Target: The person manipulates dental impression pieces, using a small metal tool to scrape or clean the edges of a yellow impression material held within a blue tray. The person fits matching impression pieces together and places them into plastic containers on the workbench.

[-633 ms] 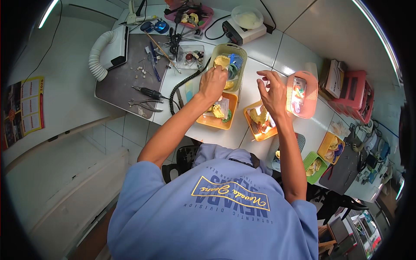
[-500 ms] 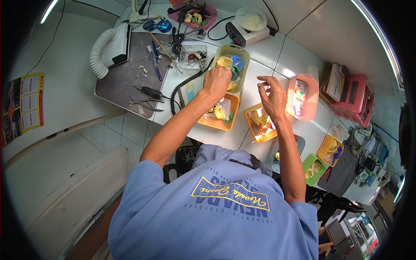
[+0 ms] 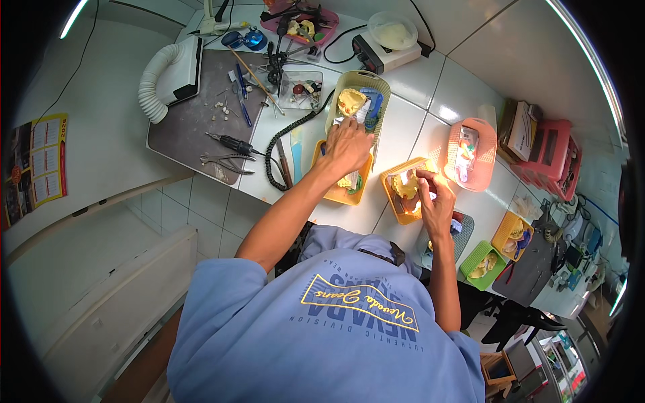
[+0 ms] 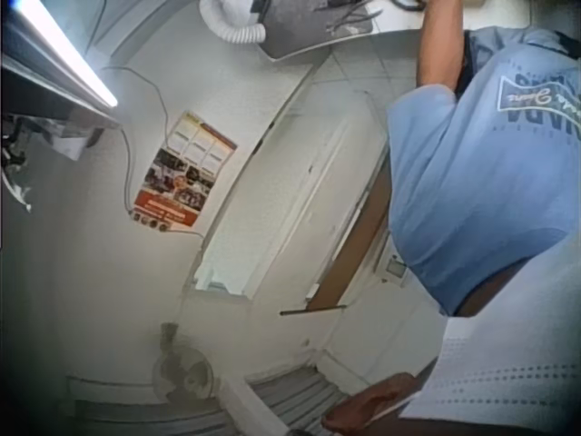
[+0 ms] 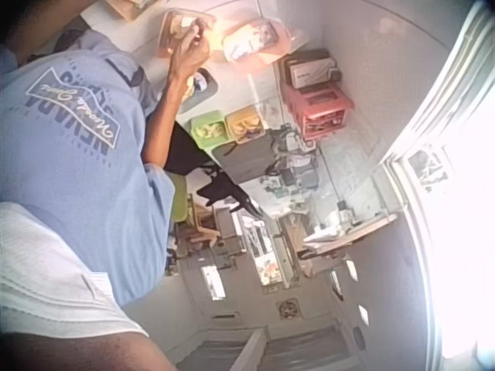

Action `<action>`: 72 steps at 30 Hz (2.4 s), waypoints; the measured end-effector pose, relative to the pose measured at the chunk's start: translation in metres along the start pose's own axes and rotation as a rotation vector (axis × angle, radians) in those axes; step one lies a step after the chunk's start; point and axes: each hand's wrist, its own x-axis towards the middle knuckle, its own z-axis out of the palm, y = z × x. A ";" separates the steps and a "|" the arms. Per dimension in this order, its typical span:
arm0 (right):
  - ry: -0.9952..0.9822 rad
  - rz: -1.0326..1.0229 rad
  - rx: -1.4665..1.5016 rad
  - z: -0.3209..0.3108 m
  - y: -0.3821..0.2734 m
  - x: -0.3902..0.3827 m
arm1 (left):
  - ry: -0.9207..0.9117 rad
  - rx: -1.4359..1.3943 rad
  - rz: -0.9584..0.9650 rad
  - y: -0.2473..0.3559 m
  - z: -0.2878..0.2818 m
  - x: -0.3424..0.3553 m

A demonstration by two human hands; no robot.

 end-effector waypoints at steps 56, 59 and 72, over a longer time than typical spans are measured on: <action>0.116 0.083 -0.040 -0.029 0.011 -0.047 | -0.137 -0.658 -0.023 -0.047 -0.065 0.023; 0.097 0.054 -0.015 -0.026 0.010 -0.042 | -0.138 -0.900 -0.193 -0.057 -0.073 0.014; -0.046 -0.032 0.043 -0.009 -0.018 -0.005 | 0.218 -1.199 -0.435 -0.036 -0.070 -0.001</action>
